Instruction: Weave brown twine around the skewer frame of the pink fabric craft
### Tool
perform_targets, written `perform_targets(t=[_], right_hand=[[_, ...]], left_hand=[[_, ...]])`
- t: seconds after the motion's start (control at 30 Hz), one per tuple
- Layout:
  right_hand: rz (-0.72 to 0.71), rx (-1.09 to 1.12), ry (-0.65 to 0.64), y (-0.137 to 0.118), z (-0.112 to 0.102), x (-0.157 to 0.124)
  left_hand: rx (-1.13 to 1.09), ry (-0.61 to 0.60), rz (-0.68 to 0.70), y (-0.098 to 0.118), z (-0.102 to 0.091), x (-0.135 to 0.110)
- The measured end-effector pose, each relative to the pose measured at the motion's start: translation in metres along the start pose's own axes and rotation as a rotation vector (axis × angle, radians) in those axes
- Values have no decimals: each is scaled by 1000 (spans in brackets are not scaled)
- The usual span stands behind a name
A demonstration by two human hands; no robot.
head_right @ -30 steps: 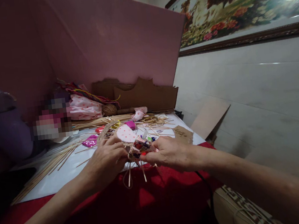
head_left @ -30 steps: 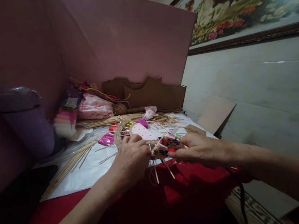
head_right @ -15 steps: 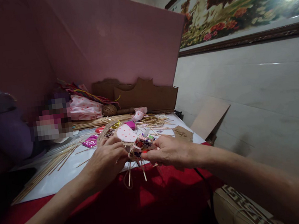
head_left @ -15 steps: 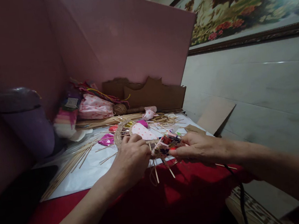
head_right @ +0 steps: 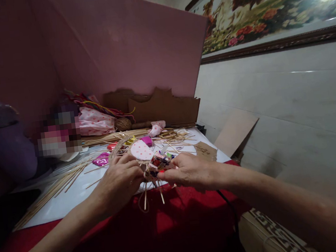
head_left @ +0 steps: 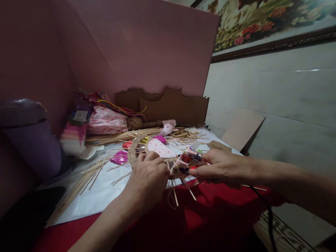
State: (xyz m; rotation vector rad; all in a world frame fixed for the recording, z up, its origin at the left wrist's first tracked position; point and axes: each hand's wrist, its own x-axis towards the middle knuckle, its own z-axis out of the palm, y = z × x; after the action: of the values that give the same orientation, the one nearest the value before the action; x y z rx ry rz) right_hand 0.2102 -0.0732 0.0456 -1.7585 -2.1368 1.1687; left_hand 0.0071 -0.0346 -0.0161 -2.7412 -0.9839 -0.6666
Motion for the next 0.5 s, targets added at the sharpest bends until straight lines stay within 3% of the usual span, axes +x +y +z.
perform_targets(t=[0.5], right_hand=[[12, 34, -35, 1, -3, 1]], left_hand=[[19, 19, 4, 0, 2, -1]])
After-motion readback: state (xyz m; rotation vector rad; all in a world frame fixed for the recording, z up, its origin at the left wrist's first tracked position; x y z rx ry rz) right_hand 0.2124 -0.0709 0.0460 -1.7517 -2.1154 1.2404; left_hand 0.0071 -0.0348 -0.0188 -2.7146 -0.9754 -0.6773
